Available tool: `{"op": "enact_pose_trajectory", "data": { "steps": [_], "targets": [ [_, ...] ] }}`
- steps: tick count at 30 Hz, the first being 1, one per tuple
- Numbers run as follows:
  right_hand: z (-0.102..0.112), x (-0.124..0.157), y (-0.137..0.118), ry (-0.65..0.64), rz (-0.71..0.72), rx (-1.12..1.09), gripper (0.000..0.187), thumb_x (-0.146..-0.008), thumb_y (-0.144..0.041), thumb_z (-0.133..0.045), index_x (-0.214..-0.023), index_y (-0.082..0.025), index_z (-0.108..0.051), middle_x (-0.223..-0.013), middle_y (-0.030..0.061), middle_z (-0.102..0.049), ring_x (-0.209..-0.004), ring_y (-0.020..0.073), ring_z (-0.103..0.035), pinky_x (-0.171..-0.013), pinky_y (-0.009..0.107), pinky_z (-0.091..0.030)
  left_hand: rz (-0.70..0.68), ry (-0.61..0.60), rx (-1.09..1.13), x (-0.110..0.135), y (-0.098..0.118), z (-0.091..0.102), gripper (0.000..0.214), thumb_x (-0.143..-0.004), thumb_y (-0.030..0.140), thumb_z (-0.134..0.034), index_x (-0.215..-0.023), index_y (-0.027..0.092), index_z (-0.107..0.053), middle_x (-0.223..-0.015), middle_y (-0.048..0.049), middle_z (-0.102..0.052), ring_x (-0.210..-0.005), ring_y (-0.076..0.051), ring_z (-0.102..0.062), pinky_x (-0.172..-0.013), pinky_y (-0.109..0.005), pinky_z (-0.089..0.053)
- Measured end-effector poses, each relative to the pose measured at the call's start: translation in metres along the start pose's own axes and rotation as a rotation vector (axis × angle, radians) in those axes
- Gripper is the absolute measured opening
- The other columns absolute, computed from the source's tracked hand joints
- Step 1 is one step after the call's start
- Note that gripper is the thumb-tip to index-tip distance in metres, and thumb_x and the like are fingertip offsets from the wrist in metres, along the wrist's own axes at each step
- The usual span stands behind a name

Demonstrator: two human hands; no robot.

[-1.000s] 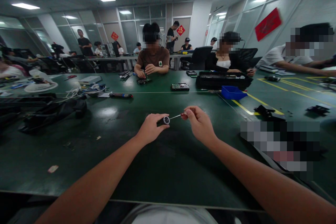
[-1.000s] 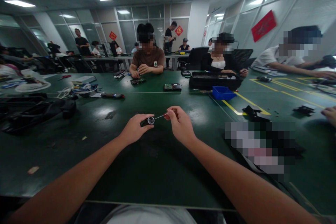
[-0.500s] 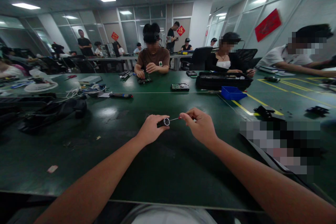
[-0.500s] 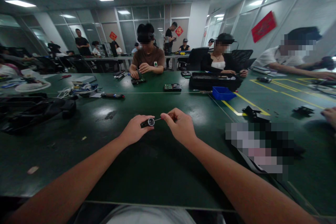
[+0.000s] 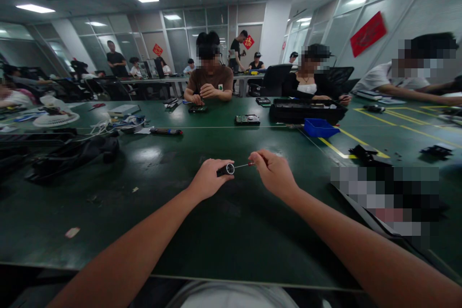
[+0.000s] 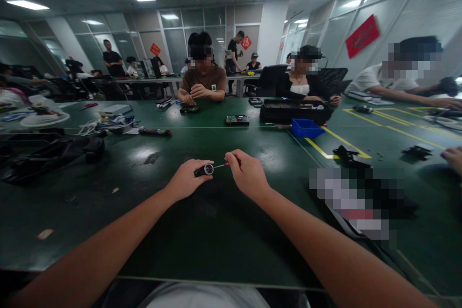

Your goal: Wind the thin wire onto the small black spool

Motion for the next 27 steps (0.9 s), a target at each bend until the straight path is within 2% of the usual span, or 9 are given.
{"op": "enact_pose_trajectory", "data": {
  "steps": [3, 8, 12, 15, 19, 22, 23, 25, 27],
  "targets": [
    [-0.001, 0.001, -0.003, -0.013, 0.056, -0.006, 0.020, -0.096, -0.032, -0.044, -0.098, -0.022, -0.061, -0.077, 0.0030, -0.069, -0.062, 0.0181, -0.060, -0.059, 0.030, -0.039, 0.018, 0.001, -0.003, 0.000, 0.000, 0.002, 0.040, -0.083, 0.026, -0.075, -0.122, 0.026, -0.067, -0.106, -0.0036, -0.071, -0.098, -0.024, -0.062, -0.094, -0.040, -0.045],
    [0.000, 0.003, -0.004, -0.067, 0.087, -0.030, 0.018, -0.096, -0.029, -0.042, -0.092, -0.023, -0.058, -0.075, 0.0009, -0.063, -0.067, 0.0187, -0.059, -0.062, 0.030, -0.039, 0.028, 0.005, -0.007, 0.000, -0.001, 0.002, 0.041, -0.083, 0.027, -0.074, -0.123, 0.026, -0.066, -0.106, -0.0038, -0.071, -0.099, -0.024, -0.062, -0.094, -0.040, -0.045],
    [0.000, 0.004, -0.002, -0.020, 0.039, -0.051, 0.020, -0.099, -0.033, -0.038, -0.097, -0.023, -0.056, -0.074, 0.0006, -0.062, -0.065, 0.0184, -0.058, -0.062, 0.031, -0.039, 0.016, -0.007, -0.004, -0.001, -0.002, -0.001, 0.042, -0.083, 0.028, -0.075, -0.124, 0.027, -0.066, -0.108, -0.0027, -0.071, -0.099, -0.024, -0.062, -0.093, -0.040, -0.045],
    [-0.002, 0.005, 0.000, 0.053, -0.014, -0.141, 0.015, -0.095, -0.031, -0.045, -0.104, -0.022, -0.053, -0.080, 0.0020, -0.063, -0.069, 0.0188, -0.059, -0.063, 0.031, -0.042, 0.015, 0.003, 0.010, -0.002, -0.002, 0.000, 0.042, -0.084, 0.027, -0.074, -0.124, 0.027, -0.065, -0.111, -0.0026, -0.070, -0.102, -0.023, -0.062, -0.095, -0.039, -0.045],
    [-0.008, 0.001, 0.006, 0.040, -0.089, -0.361, 0.018, -0.090, -0.038, -0.056, -0.095, -0.021, -0.059, -0.085, 0.0049, -0.067, -0.078, 0.0207, -0.062, -0.073, 0.035, -0.047, 0.045, 0.029, 0.029, -0.002, -0.001, 0.003, 0.040, -0.084, 0.024, -0.073, -0.123, 0.023, -0.065, -0.117, -0.0044, -0.069, -0.109, -0.024, -0.062, -0.101, -0.040, -0.044],
    [-0.011, -0.007, 0.020, 0.057, -0.236, -0.644, 0.021, -0.089, -0.041, -0.058, -0.087, -0.020, -0.063, -0.081, 0.0043, -0.066, -0.077, 0.0196, -0.062, -0.077, 0.037, -0.049, 0.018, 0.017, 0.035, -0.001, 0.001, 0.003, 0.039, -0.085, 0.024, -0.072, -0.123, 0.024, -0.065, -0.117, -0.0043, -0.069, -0.108, -0.024, -0.061, -0.099, -0.040, -0.044],
    [-0.012, -0.010, 0.027, 0.048, -0.341, -0.763, 0.021, -0.088, -0.040, -0.058, -0.083, -0.020, -0.063, -0.077, 0.0036, -0.065, -0.071, 0.0185, -0.061, -0.075, 0.036, -0.050, -0.005, 0.007, 0.030, -0.001, 0.001, 0.003, 0.039, -0.085, 0.024, -0.072, -0.123, 0.025, -0.065, -0.116, -0.0037, -0.069, -0.107, -0.024, -0.061, -0.098, -0.041, -0.044],
    [-0.018, -0.013, 0.039, -0.076, -0.571, -0.980, 0.023, -0.087, -0.038, -0.059, -0.074, -0.020, -0.061, -0.064, 0.0005, -0.057, -0.058, 0.0151, -0.053, -0.070, 0.036, -0.051, -0.041, -0.001, 0.017, -0.001, 0.002, 0.004, 0.040, -0.085, 0.026, -0.072, -0.125, 0.028, -0.064, -0.116, -0.0028, -0.069, -0.107, -0.023, -0.060, -0.099, -0.042, -0.043],
    [-0.018, -0.016, 0.046, -0.044, -0.642, -1.079, 0.023, -0.086, -0.037, -0.061, -0.070, -0.020, -0.060, -0.060, -0.0015, -0.053, -0.052, 0.0130, -0.048, -0.065, 0.034, -0.051, -0.048, 0.008, 0.015, -0.001, 0.001, 0.005, 0.040, -0.086, 0.026, -0.071, -0.126, 0.029, -0.063, -0.116, -0.0023, -0.069, -0.107, -0.023, -0.060, -0.101, -0.043, -0.041]
  ]
}}
Point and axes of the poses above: each hand's wrist, its own x-axis away from the middle knuckle, its own z-axis out of the back of the hand, y = z × x, the point moved 3 cm from there along -x, towards the middle knuckle
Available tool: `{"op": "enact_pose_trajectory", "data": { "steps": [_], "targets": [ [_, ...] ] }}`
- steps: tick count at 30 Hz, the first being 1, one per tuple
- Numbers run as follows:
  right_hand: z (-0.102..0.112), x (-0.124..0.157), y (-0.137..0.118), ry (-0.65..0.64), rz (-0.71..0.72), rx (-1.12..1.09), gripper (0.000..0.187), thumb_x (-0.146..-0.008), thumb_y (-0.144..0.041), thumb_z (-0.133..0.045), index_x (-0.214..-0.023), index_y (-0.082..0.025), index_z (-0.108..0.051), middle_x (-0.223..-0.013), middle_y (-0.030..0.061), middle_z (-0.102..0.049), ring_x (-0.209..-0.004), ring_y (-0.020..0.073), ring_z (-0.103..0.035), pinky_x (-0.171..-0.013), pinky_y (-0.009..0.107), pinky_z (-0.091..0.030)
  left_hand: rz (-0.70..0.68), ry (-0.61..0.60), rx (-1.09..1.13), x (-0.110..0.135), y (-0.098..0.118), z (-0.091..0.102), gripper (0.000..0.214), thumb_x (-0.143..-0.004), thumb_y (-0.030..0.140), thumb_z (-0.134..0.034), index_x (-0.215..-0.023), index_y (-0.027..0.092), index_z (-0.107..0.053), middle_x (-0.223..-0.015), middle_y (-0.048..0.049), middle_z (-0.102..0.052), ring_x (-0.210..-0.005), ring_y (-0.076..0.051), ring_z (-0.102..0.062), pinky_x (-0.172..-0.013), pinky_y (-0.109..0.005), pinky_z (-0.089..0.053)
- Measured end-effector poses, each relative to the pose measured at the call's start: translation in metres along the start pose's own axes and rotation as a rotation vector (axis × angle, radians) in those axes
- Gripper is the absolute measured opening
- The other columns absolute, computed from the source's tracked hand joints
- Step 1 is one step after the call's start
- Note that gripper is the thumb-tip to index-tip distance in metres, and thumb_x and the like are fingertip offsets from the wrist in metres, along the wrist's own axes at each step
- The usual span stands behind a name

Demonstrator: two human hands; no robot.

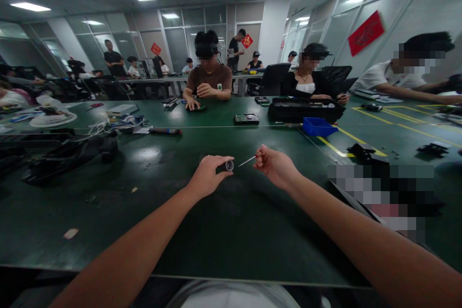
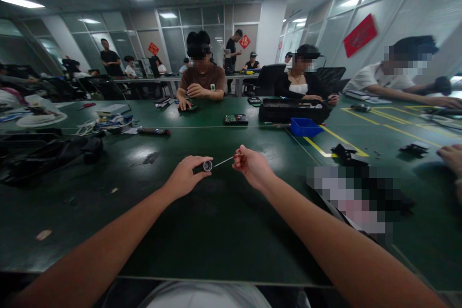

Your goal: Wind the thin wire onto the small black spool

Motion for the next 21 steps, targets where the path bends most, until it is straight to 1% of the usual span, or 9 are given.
{"op": "enact_pose_trajectory", "data": {
  "steps": [1, 3, 5, 8, 10, 15, 19, 21],
  "targets": [
    [0.002, -0.002, 0.000, 0.017, 0.023, -0.010, 0.022, -0.085, -0.038, -0.063, -0.071, -0.020, -0.061, -0.061, -0.0013, -0.054, -0.053, 0.0133, -0.049, -0.065, 0.033, -0.051, 0.006, 0.003, 0.001, 0.000, -0.001, 0.000, 0.040, -0.087, 0.027, -0.071, -0.126, 0.029, -0.063, -0.115, -0.0020, -0.069, -0.106, -0.023, -0.060, -0.101, -0.042, -0.041],
    [0.003, -0.002, -0.001, 0.055, 0.126, 0.016, 0.022, -0.082, -0.041, -0.068, -0.074, -0.021, -0.062, -0.066, -0.0005, -0.058, -0.058, 0.0142, -0.053, -0.065, 0.032, -0.051, 0.018, -0.002, 0.003, 0.000, -0.002, 0.001, 0.040, -0.087, 0.028, -0.071, -0.126, 0.029, -0.063, -0.112, -0.0016, -0.069, -0.104, -0.022, -0.060, -0.100, -0.042, -0.041],
    [0.002, 0.000, -0.001, 0.069, 0.232, 0.080, 0.026, -0.079, -0.046, -0.071, -0.077, -0.021, -0.063, -0.070, 0.0006, -0.061, -0.064, 0.0155, -0.057, -0.067, 0.032, -0.053, 0.030, -0.004, 0.002, 0.000, -0.002, 0.001, 0.040, -0.086, 0.029, -0.071, -0.126, 0.029, -0.063, -0.110, -0.0014, -0.069, -0.102, -0.022, -0.060, -0.097, -0.041, -0.042],
    [-0.002, 0.004, -0.002, 0.068, 0.342, 0.199, 0.032, -0.079, -0.052, -0.070, -0.081, -0.021, -0.063, -0.075, 0.0021, -0.065, -0.070, 0.0170, -0.061, -0.071, 0.034, -0.053, 0.043, 0.003, -0.006, 0.000, -0.001, 0.001, 0.040, -0.086, 0.030, -0.072, -0.125, 0.028, -0.064, -0.110, -0.0016, -0.069, -0.101, -0.022, -0.060, -0.095, -0.040, -0.043],
    [-0.005, 0.008, -0.003, 0.063, 0.381, 0.273, 0.032, -0.082, -0.053, -0.066, -0.084, -0.021, -0.062, -0.078, 0.0031, -0.066, -0.072, 0.0177, -0.063, -0.072, 0.035, -0.053, 0.050, 0.004, -0.011, 0.000, -0.001, 0.000, 0.041, -0.086, 0.030, -0.072, -0.125, 0.028, -0.064, -0.110, -0.0016, -0.070, -0.100, -0.023, -0.060, -0.094, -0.040, -0.043],
    [-0.010, 0.016, -0.007, 0.041, 0.467, 0.451, 0.027, -0.090, -0.047, -0.057, -0.090, -0.020, -0.061, -0.083, 0.0056, -0.069, -0.075, 0.0191, -0.065, -0.075, 0.037, -0.053, 0.073, 0.015, -0.011, -0.001, -0.004, -0.002, 0.044, -0.084, 0.031, -0.073, -0.127, 0.028, -0.063, -0.113, -0.0018, -0.070, -0.101, -0.023, -0.059, -0.093, -0.039, -0.044],
    [-0.015, 0.024, -0.013, 0.055, 0.542, 0.600, 0.025, -0.093, -0.044, -0.052, -0.092, -0.020, -0.061, -0.083, 0.0058, -0.071, -0.076, 0.0192, -0.067, -0.074, 0.036, -0.053, 0.084, 0.016, -0.018, -0.002, -0.003, -0.003, 0.036, -0.084, 0.029, -0.074, -0.119, 0.025, -0.067, -0.110, -0.0027, -0.071, -0.099, -0.023, -0.061, -0.091, -0.038, -0.044],
    [-0.019, 0.029, -0.016, 0.052, 0.567, 0.684, 0.025, -0.093, -0.043, -0.052, -0.092, -0.020, -0.062, -0.080, 0.0049, -0.071, -0.073, 0.0188, -0.067, -0.070, 0.034, -0.052, 0.082, 0.007, -0.024, -0.002, -0.001, -0.004, 0.033, -0.083, 0.028, -0.075, -0.115, 0.024, -0.069, -0.109, -0.0028, -0.071, -0.098, -0.023, -0.061, -0.091, -0.038, -0.044]
  ]
}}
Point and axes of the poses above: each hand's wrist, its own x-axis away from the middle knuckle, its own z-axis out of the back of the hand, y = z × x, the point moved 3 cm from there along -x, towards the middle knuckle
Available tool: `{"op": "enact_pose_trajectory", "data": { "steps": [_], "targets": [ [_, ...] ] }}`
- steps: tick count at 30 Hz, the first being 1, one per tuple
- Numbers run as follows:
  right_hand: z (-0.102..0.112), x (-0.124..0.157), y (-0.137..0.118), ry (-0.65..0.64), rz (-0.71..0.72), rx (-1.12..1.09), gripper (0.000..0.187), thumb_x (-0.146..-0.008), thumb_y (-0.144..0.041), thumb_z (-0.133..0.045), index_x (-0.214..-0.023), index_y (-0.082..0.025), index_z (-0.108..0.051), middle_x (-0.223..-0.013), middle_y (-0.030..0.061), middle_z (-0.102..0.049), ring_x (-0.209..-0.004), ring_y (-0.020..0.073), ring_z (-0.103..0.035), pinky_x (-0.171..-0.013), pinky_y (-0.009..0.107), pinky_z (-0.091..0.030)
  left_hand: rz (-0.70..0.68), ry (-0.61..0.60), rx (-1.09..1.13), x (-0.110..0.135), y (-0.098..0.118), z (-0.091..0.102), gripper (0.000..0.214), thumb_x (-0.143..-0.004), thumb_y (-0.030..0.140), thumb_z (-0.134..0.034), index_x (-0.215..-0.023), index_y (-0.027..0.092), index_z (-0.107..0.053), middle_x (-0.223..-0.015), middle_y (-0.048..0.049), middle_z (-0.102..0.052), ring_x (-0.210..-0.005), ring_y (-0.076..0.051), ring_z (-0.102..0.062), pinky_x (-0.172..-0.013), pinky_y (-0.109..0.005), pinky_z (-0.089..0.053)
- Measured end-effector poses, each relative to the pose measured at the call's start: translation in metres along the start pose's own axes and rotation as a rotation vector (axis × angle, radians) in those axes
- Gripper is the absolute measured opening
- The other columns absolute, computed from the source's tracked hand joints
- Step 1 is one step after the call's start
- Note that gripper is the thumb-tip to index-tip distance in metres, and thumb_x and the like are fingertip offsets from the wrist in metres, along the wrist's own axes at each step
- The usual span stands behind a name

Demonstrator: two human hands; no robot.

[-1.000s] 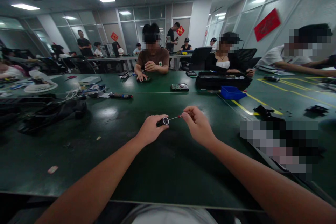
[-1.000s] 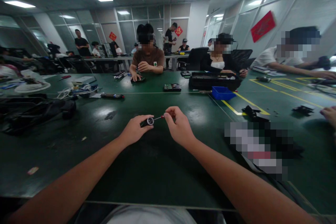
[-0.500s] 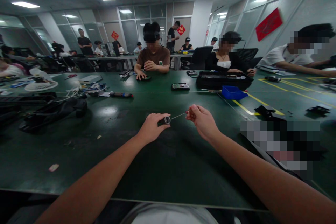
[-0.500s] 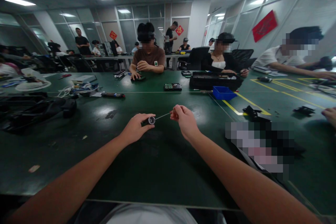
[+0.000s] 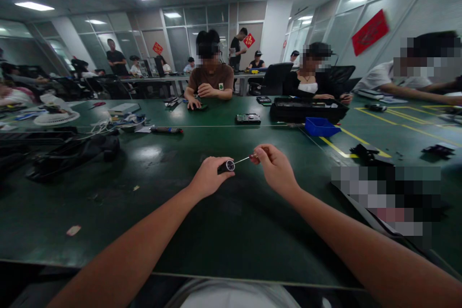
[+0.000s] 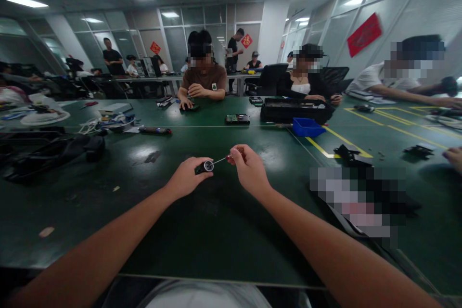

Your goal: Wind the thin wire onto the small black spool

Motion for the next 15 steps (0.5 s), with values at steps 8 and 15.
{"op": "enact_pose_trajectory", "data": {
  "steps": [8, 15],
  "targets": [
    [0.0017, 0.0075, -0.0087, -0.064, 0.129, 0.177, 0.024, -0.096, -0.039, -0.050, -0.102, -0.020, -0.062, -0.071, 0.0012, -0.066, -0.065, 0.0170, -0.064, -0.061, 0.030, -0.046, -0.027, -0.027, 0.022, 0.0009, -0.0025, -0.0036, 0.034, -0.083, 0.028, -0.074, -0.116, 0.027, -0.068, -0.111, -0.0018, -0.071, -0.101, -0.022, -0.062, -0.095, -0.039, -0.043],
    [0.0008, 0.0105, -0.0101, -0.015, 0.128, 0.272, 0.029, -0.098, -0.042, -0.044, -0.087, -0.023, -0.064, -0.066, 0.0006, -0.063, -0.057, 0.0169, -0.056, -0.056, 0.030, -0.039, -0.064, -0.090, 0.008, -0.0002, -0.0011, -0.0080, 0.034, -0.085, 0.030, -0.072, -0.119, 0.026, -0.067, -0.113, -0.0023, -0.071, -0.106, -0.023, -0.062, -0.099, -0.041, -0.041]
  ]
}}
Point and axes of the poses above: each hand's wrist, its own x-axis away from the middle knuckle, its own z-axis out of the back of the hand, y = z × x, the point moved 3 cm from there along -x, towards the middle knuckle
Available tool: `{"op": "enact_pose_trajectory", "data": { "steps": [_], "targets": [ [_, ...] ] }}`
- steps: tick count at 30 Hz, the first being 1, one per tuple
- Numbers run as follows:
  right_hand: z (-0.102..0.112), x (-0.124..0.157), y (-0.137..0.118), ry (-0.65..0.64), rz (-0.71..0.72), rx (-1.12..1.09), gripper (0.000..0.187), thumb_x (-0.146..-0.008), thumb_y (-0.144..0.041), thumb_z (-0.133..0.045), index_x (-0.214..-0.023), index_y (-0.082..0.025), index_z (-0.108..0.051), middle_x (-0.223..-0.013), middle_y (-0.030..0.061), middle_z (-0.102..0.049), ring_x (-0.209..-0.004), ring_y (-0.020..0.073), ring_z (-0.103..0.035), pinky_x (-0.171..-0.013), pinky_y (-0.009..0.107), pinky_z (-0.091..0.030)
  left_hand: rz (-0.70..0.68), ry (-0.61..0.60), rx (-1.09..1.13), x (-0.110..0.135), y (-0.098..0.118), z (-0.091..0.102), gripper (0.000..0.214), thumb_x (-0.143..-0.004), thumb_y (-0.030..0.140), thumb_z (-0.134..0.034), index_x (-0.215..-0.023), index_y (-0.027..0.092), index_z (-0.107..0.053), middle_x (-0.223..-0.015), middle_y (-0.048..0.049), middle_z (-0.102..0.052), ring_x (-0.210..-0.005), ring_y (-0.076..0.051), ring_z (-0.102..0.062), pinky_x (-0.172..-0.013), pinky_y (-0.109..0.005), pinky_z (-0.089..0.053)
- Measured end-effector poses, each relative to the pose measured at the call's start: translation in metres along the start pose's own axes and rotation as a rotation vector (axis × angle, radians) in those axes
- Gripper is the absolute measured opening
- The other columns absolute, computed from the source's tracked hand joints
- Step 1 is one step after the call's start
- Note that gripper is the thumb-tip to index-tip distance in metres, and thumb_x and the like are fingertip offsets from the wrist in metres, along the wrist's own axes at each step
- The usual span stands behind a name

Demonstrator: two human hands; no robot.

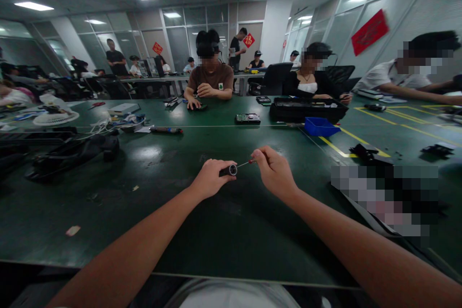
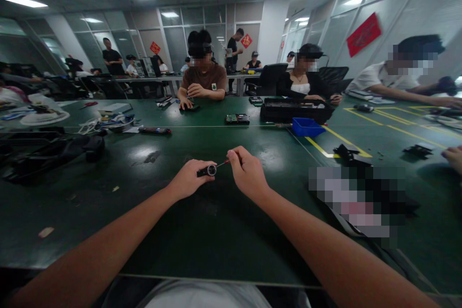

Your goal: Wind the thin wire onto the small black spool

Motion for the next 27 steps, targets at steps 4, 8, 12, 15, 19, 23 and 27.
{"op": "enact_pose_trajectory", "data": {
  "steps": [4, 8, 12, 15, 19, 23, 27],
  "targets": [
    [-0.003, -0.001, 0.000, 0.051, -0.059, -0.197, 0.020, -0.093, -0.039, -0.052, -0.099, -0.023, -0.062, -0.081, 0.0042, -0.069, -0.073, 0.0210, -0.064, -0.069, 0.035, -0.047, 0.054, 0.040, -0.005, -0.001, -0.001, 0.003, 0.032, -0.086, 0.033, -0.070, -0.118, 0.028, -0.067, -0.110, -0.0021, -0.071, -0.100, -0.024, -0.063, -0.096, -0.043, -0.043],
    [-0.007, -0.009, 0.012, 0.049, -0.189, -0.438, 0.026, -0.089, -0.047, -0.057, -0.091, -0.022, -0.063, -0.081, 0.0048, -0.068, -0.075, 0.0201, -0.063, -0.074, 0.037, -0.052, 0.041, 0.081, -0.014, -0.002, 0.001, 0.009, 0.033, -0.087, 0.033, -0.069, -0.119, 0.028, -0.066, -0.116, -0.0026, -0.070, -0.104, -0.024, -0.062, -0.104, -0.046, -0.040],
    [-0.012, -0.018, 0.036, -0.013, -0.467, -0.819, 0.031, -0.082, -0.052, -0.064, -0.077, -0.022, -0.061, -0.064, 0.0011, -0.058, -0.060, 0.0170, -0.057, -0.067, 0.037, -0.055, -0.025, 0.118, -0.066, -0.005, 0.001, 0.010, 0.037, -0.087, 0.030, -0.069, -0.124, 0.032, -0.063, -0.123, -0.0019, -0.067, -0.117, -0.023, -0.057, -0.118, -0.056, -0.019],
    [-0.012, -0.022, 0.049, 0.083, -0.492, -0.853, 0.031, -0.076, -0.051, -0.073, -0.075, -0.022, -0.062, -0.067, 0.0009, -0.059, -0.061, 0.0159, -0.057, -0.066, 0.035, -0.055, 0.038, 0.055, -0.077, -0.008, -0.005, 0.004, 0.036, -0.087, 0.028, -0.068, -0.123, 0.031, -0.063, -0.122, -0.0026, -0.067, -0.119, -0.024, -0.056, -0.118, -0.061, -0.015],
    [-0.014, -0.020, 0.051, 0.109, -0.400, -0.733, 0.037, -0.075, -0.057, -0.072, -0.080, -0.021, -0.063, -0.074, 0.0017, -0.063, -0.066, 0.0167, -0.060, -0.067, 0.034, -0.054, 0.047, 0.013, -0.079, -0.008, -0.008, -0.002, 0.038, -0.087, 0.029, -0.068, -0.124, 0.032, -0.062, -0.124, -0.0026, -0.066, -0.121, -0.025, -0.054, -0.118, -0.063, -0.012],
    [-0.012, -0.016, 0.040, 0.079, -0.315, -0.570, 0.035, -0.084, -0.056, -0.062, -0.085, -0.021, -0.062, -0.077, 0.0031, -0.066, -0.070, 0.0176, -0.061, -0.069, 0.035, -0.051, 0.066, 0.026, -0.050, -0.007, -0.006, 0.000, 0.037, -0.088, 0.031, -0.067, -0.125, 0.031, -0.062, -0.124, -0.0024, -0.067, -0.121, -0.025, -0.054, -0.118, -0.063, -0.013],
    [-0.007, -0.014, 0.025, 0.047, -0.204, -0.397, 0.028, -0.090, -0.049, -0.055, -0.087, -0.021, -0.062, -0.075, 0.0032, -0.066, -0.069, 0.0182, -0.062, -0.070, 0.035, -0.050, 0.072, 0.041, -0.056, -0.007, -0.005, 0.000, 0.037, -0.088, 0.031, -0.067, -0.125, 0.032, -0.062, -0.122, -0.0027, -0.067, -0.118, -0.025, -0.055, -0.117, -0.063, -0.013]
  ]
}}
Point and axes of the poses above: each hand's wrist, its own x-axis away from the middle knuckle, its own z-axis out of the back of the hand, y = z × x, the point moved 3 cm from there along -x, towards the middle knuckle
